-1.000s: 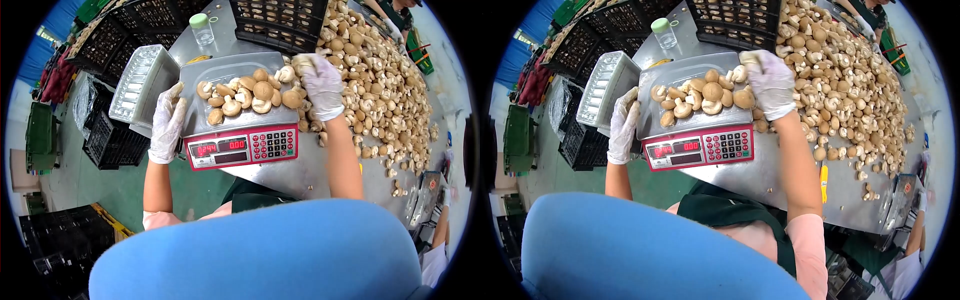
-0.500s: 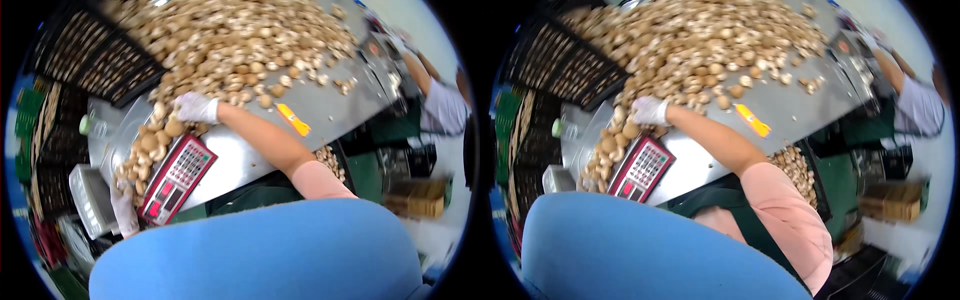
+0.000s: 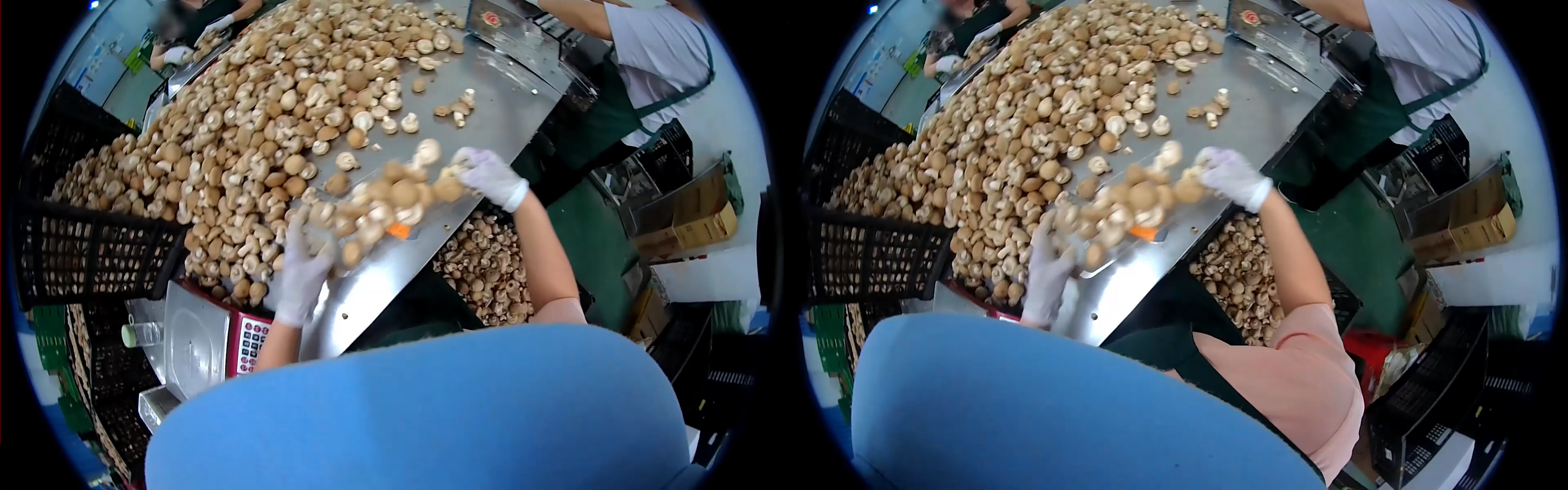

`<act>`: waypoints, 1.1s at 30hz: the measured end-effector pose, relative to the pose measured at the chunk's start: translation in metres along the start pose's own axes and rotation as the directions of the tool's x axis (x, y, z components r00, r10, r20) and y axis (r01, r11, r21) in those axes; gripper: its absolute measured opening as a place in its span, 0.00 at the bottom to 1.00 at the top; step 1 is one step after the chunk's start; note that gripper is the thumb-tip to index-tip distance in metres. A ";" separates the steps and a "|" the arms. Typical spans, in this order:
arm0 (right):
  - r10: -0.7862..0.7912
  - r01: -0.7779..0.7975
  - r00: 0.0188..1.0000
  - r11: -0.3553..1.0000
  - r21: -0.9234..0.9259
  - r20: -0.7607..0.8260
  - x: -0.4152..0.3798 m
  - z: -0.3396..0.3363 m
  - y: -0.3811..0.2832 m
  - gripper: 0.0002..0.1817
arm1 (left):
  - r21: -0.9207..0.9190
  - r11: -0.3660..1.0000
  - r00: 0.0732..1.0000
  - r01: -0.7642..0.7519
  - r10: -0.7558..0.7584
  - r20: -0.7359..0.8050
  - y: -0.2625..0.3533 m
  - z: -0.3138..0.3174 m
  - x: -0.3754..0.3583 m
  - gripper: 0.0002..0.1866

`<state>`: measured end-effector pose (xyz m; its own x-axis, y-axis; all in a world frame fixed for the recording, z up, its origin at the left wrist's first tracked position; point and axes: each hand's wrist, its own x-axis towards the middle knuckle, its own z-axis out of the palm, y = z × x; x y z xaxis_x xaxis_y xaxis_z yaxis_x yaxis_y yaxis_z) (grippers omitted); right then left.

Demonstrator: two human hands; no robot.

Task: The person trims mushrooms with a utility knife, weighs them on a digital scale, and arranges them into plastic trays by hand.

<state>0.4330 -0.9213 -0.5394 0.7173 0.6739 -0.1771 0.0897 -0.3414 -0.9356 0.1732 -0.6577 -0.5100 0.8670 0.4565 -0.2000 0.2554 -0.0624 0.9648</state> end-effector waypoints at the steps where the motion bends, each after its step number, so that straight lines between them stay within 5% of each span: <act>1: -0.082 0.078 0.996 0.994 -0.078 -0.047 -0.002 -0.027 0.014 0.07 | -0.018 0.977 0.977 -0.213 0.213 0.011 -0.017 0.022 0.033 0.39; 4: 0.009 -0.005 0.979 1.000 0.020 -0.205 -0.001 -0.092 0.050 0.06 | 0.149 0.985 0.986 -0.088 0.065 0.153 -0.005 0.082 0.100 0.40; 5: 0.027 -0.025 0.972 1.000 0.011 -0.232 0.000 -0.110 0.060 0.06 | 0.136 0.967 0.965 -0.216 0.190 0.182 -0.012 0.102 0.121 0.41; 6: 0.044 -0.045 0.966 0.999 0.002 -0.256 0.001 -0.126 0.067 0.06 | 0.136 0.984 0.973 -0.112 0.081 0.215 0.011 0.121 0.121 0.42; 10: 0.124 -0.142 0.934 0.989 -0.031 -0.335 0.009 -0.178 0.093 0.07 | 0.238 0.960 0.972 -0.146 0.094 0.216 0.005 0.177 0.159 0.38; 14: 0.226 -0.247 0.902 0.969 -0.012 -0.368 0.029 -0.205 0.113 0.06 | 0.195 0.978 0.942 0.073 -0.132 0.309 0.020 0.184 0.156 0.40; 16: 0.294 -0.329 0.877 0.944 -0.030 -0.380 0.040 -0.213 0.117 0.07 | 0.192 0.980 0.934 0.057 -0.120 0.338 0.028 0.165 0.138 0.39; 17: 0.027 -0.314 0.818 0.858 -0.406 -0.575 0.047 -0.216 0.120 0.11 | 0.210 0.977 0.933 -0.037 -0.041 0.357 0.027 0.152 0.130 0.39; 18: -0.294 -0.352 0.728 0.615 -0.705 -0.620 0.052 -0.218 0.123 0.16 | 0.226 0.965 0.926 -0.130 0.037 0.377 0.024 0.141 0.123 0.39; 19: -0.284 -0.409 0.697 0.596 -0.691 -0.658 0.051 -0.204 0.087 0.20 | 0.227 0.966 0.926 -0.125 0.031 0.376 0.022 0.129 0.116 0.39; 20: -0.428 -0.247 0.702 0.603 -0.758 -0.569 0.062 -0.198 0.072 0.21 | 0.155 0.984 0.931 -0.087 0.025 0.365 0.018 0.118 0.110 0.38; 22: -0.370 -0.008 0.842 0.720 -0.694 -0.393 0.078 -0.161 0.019 0.27 | 0.083 0.996 0.936 -0.040 0.008 0.351 0.017 0.107 0.099 0.38; 23: -0.401 0.097 0.886 0.651 -0.753 -0.233 0.099 -0.149 0.019 0.30 | 0.072 0.997 0.943 0.015 -0.038 0.331 0.019 0.104 0.095 0.37; 26: -0.197 0.086 0.980 0.549 -0.831 -0.028 0.144 -0.114 -0.002 0.32 | 0.073 0.996 0.945 0.048 -0.069 0.320 0.026 0.104 0.092 0.36; 28: 0.169 -0.003 0.981 0.491 -0.871 0.092 0.165 -0.104 -0.010 0.30 | 0.135 0.988 0.942 -0.073 0.024 0.335 0.033 0.111 0.099 0.32; 32: 0.270 -0.037 0.955 0.527 -0.849 0.126 0.179 -0.107 -0.013 0.27 | 0.327 0.917 0.935 -0.231 0.116 0.336 0.035 0.123 0.148 0.27; 33: 0.167 -0.067 0.984 0.658 -0.750 0.059 0.172 -0.110 -0.011 0.25 | 0.517 0.716 0.878 -0.470 0.316 0.359 0.033 0.130 0.168 0.27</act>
<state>0.6319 -0.8738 -0.5263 0.6804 0.6445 -0.3487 0.5293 -0.7613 -0.3744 0.3828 -0.6981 -0.5336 0.9957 0.0621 0.0684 -0.0031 -0.7177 0.6964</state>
